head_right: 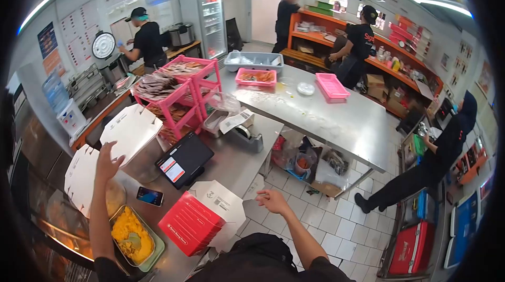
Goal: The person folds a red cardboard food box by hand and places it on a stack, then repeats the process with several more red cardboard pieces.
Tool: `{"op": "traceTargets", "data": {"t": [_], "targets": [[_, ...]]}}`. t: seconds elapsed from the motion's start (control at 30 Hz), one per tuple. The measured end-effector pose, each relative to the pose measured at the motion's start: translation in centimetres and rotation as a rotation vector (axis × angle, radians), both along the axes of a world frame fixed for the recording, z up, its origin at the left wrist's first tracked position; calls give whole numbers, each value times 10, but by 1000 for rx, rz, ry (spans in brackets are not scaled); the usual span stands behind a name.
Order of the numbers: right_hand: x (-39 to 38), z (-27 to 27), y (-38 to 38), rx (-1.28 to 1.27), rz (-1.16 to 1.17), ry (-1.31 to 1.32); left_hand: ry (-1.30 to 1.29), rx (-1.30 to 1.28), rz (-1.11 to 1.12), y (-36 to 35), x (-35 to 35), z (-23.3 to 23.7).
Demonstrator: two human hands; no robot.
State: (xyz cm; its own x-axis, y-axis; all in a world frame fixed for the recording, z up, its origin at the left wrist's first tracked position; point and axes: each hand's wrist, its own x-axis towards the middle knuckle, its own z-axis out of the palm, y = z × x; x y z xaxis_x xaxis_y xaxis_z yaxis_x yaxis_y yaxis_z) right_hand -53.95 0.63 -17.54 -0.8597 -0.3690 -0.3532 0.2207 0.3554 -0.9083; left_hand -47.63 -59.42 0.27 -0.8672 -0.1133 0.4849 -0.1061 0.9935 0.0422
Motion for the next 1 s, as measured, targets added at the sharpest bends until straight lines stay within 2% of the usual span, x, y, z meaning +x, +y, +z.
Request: {"op": "traceTargets", "data": {"t": [0.03,0.1,0.13,0.23,0.3,0.33,0.37,0.4,0.47,0.5,0.57,0.6,0.63,0.67,0.7,0.73,0.77,0.8,0.83,0.87,0.9,0.93,0.97,1.0], "targets": [[3,-6,-1,-46,64,30,10,5,-12,11,-13,-8],[8,17,-8,-78,144,89,-117,-105,305,24,-51,-21],[7,14,-3,-86,131,108,-275,125,229,16,-60,-18],[24,-14,21,-178,58,79,-379,104,159,11,-62,4],[43,-28,50,-44,-79,-18,-462,120,128,-10,-68,13],[56,-34,65,-44,-102,-34,-407,135,71,-19,-68,11],[67,-39,80,3,-169,-28,-381,133,-89,-70,-80,-14],[77,-43,94,52,-231,-19,-296,310,-201,-46,-73,9],[99,-48,115,50,-302,-36,-224,252,30,-38,-74,19],[107,-49,122,0,-400,-98,-228,256,22,-37,-70,22],[120,-49,129,-46,-503,-159,-43,-14,-96,-35,-59,22],[124,-47,130,-30,-524,-151,321,-104,-135,-67,-69,-1],[127,-46,131,-16,-548,-141,231,85,7,-61,-61,21],[128,-49,131,-13,-562,-139,541,159,8,-60,-55,21],[127,-53,131,90,-489,-68,626,-112,246,-84,-47,19],[127,-55,128,193,-414,1,665,-136,449,-106,-35,16],[127,-41,121,233,-385,28,743,-54,638,-71,-18,33],[126,-28,112,233,-392,36,836,5,701,-42,-2,44],[125,-15,101,152,-368,100,911,64,695,11,14,62],[123,1,88,71,-340,166,1038,-36,617,29,23,50],[121,34,71,0,-254,190,1147,264,431,101,27,56],[122,73,50,-68,-170,210,1089,162,292,134,38,39],[124,104,26,-159,-89,304,919,184,293,186,54,34],[129,130,2,-246,-14,395,757,-60,298,230,66,18]]}}
